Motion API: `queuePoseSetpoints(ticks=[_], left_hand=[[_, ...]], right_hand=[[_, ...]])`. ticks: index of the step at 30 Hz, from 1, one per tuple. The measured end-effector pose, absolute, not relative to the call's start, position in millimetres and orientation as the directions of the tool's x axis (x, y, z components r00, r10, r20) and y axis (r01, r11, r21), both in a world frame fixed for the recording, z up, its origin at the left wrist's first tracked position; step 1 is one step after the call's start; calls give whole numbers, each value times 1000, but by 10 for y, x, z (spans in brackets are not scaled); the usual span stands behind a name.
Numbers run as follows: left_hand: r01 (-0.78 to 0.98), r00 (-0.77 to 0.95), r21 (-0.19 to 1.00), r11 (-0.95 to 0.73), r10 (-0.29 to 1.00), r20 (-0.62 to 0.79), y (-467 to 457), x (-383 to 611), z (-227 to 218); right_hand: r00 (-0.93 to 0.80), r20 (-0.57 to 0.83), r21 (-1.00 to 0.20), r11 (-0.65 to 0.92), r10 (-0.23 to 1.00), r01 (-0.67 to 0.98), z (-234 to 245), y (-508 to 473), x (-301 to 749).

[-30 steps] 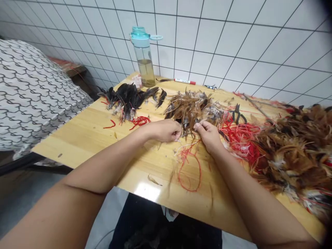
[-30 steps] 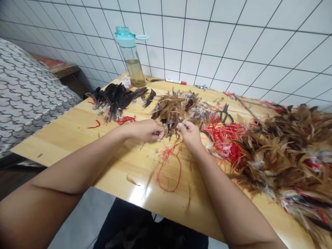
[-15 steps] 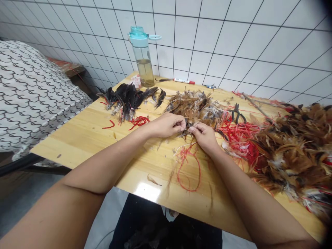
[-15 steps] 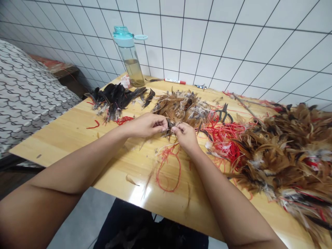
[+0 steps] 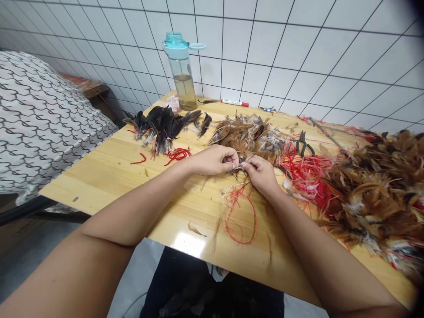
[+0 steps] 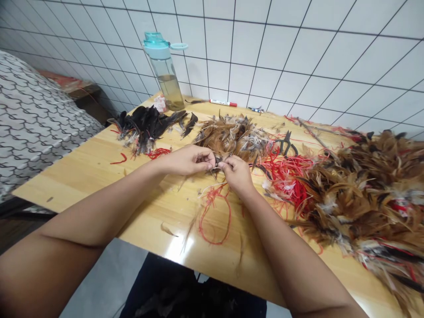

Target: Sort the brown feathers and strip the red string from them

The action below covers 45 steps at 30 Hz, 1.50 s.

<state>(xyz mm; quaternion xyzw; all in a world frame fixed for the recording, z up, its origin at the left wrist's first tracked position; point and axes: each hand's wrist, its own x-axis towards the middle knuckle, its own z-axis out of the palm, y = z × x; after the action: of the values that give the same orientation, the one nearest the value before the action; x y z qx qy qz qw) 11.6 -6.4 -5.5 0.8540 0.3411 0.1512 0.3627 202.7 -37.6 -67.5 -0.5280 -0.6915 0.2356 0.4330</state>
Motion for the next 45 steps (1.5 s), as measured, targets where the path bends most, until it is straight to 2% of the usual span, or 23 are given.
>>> queuePoseSetpoints(ticks=[10,17,20,22,24,27,30,33,36,40,42,45], left_hand=[[517,673,633,-576,731,115,-94,153,-87],[446,644,706,-549,745,173,-108,192,-127],[442,570,720,-534,788,235,-46,161,-138],[483,510,679,-553,808,295,17,113,-135],[540,518,585,-605,787,335,79,52,-119],[581,650,449,-678,719,245,133,-36,-77],[602,726,449,-660,686,35,132,-98,-31],[657,718,461,-597,681,-141,98,-129,3],[701,708,413,-582,642,-296,52,-134,18],[691,722,362,-626,626,-295,28,-143,34],[653,752,425,-627,603,-267,44,-160,61],[577,767,596,-558,621,-161,78,-166,104]], right_hand=[[-143,304,-796,334,942,505,-649,-387,2030],[-158,282,-798,323,946,508,-597,-400,1997],[-107,293,-800,304,950,516,-594,-395,2016],[-61,273,-821,266,960,506,-608,-384,2042],[-6,223,-863,201,975,463,-634,-369,2072],[88,163,-918,118,983,379,-675,-343,2110],[130,161,-926,104,978,362,-690,-330,2124],[137,154,-918,90,979,387,-666,-335,2115],[149,147,-905,72,978,418,-635,-350,2100],[154,193,-897,111,969,428,-627,-362,2091],[150,213,-900,134,965,415,-633,-363,2087],[148,210,-903,134,966,408,-646,-362,2077]])
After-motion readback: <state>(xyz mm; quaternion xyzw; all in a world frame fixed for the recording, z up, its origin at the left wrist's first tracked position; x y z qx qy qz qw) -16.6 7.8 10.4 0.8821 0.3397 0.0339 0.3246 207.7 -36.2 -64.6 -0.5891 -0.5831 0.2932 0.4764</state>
